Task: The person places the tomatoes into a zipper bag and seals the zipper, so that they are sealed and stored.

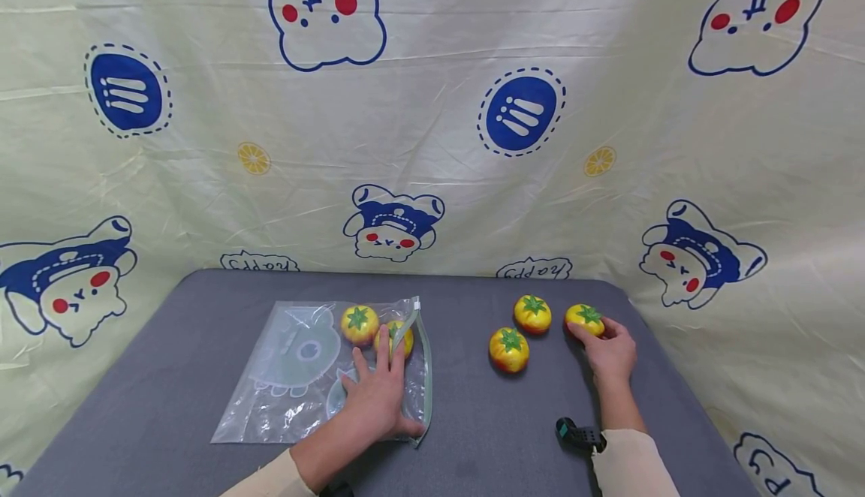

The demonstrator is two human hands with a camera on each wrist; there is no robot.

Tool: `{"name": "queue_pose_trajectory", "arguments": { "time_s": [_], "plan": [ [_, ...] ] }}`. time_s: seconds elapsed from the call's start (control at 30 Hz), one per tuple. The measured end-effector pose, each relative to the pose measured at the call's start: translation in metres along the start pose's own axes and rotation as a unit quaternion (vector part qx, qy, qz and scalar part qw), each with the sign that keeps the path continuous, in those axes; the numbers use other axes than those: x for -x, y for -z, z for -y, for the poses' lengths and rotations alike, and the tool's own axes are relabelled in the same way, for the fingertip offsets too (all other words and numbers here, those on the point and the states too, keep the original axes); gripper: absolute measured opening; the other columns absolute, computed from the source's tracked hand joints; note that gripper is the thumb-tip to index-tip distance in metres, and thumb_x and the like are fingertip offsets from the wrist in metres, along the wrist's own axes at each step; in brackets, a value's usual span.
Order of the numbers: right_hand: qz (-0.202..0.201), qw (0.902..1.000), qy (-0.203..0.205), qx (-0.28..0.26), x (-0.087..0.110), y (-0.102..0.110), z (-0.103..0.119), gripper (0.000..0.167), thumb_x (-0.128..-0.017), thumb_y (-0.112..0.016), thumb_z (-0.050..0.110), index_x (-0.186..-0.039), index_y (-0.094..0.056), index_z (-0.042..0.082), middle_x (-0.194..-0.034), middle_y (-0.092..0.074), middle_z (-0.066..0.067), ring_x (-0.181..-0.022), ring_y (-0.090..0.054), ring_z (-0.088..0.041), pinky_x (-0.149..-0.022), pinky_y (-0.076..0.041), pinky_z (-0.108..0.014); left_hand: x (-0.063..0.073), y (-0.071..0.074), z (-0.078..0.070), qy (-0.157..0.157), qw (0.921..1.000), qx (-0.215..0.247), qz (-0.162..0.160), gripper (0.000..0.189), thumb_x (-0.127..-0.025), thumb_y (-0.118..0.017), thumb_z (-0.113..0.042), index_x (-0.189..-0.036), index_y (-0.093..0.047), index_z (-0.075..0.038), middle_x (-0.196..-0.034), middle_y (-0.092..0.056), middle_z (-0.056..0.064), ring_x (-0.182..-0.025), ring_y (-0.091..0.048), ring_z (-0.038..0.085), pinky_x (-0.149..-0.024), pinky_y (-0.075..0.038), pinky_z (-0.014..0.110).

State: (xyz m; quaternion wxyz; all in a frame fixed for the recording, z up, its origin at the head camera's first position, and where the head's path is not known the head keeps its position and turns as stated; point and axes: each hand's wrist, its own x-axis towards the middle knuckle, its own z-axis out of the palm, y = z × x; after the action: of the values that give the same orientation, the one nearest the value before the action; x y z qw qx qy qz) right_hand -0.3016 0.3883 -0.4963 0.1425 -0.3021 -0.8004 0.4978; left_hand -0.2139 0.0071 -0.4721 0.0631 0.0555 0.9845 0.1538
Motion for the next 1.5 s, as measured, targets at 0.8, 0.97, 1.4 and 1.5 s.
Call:
{"name": "queue_pose_trajectory", "arguments": {
  "time_s": [0.8,0.97,1.4,1.5],
  "plan": [
    [-0.006,0.9999,0.004,-0.007,0.013,0.003,-0.002,0.088,-0.088,-0.078,0.048,-0.156,-0.04,0.007,-0.156,-0.044,-0.02,-0.129,-0.044,-0.032,-0.099,-0.045,-0.037,-0.001,0.002,-0.001,0.004,1.0,-0.003,0.004,0.137,-0.051,-0.097,-0.063,-0.162,-0.028,-0.018,-0.174,0.004,0.012,-0.147,-0.019,0.065,-0.105,-0.034,0.08],
    [-0.013,0.9998,0.008,-0.013,0.019,0.005,0.001,0.084,-0.089,-0.078,0.046,-0.155,-0.043,0.009,-0.154,-0.044,-0.017,-0.127,-0.04,-0.03,-0.093,-0.04,-0.033,0.0,0.001,-0.001,0.001,1.0,-0.001,-0.001,0.137,-0.051,-0.097,-0.062,-0.162,-0.029,-0.018,-0.174,0.003,0.013,-0.147,-0.019,0.065,-0.104,-0.034,0.08],
    [0.001,0.9996,0.023,-0.015,0.038,0.008,0.005,0.084,-0.088,-0.079,0.046,-0.154,-0.045,0.009,-0.15,-0.044,-0.016,-0.113,-0.044,-0.027,-0.081,-0.043,-0.022,0.001,0.001,-0.001,-0.001,1.0,0.002,-0.004,0.136,-0.051,-0.098,-0.061,-0.161,-0.03,-0.018,-0.174,0.002,0.013,-0.146,-0.02,0.065,-0.103,-0.035,0.08],
    [-0.001,0.9995,0.026,-0.016,0.039,0.007,0.005,0.083,-0.086,-0.081,0.046,-0.153,-0.046,0.009,-0.146,-0.045,-0.014,-0.103,-0.047,-0.022,-0.068,-0.041,-0.012,0.001,0.001,-0.001,0.0,1.0,0.005,-0.003,0.136,-0.051,-0.098,-0.061,-0.161,-0.03,-0.018,-0.174,0.002,0.013,-0.147,-0.019,0.065,-0.103,-0.034,0.081]
  ]
}}
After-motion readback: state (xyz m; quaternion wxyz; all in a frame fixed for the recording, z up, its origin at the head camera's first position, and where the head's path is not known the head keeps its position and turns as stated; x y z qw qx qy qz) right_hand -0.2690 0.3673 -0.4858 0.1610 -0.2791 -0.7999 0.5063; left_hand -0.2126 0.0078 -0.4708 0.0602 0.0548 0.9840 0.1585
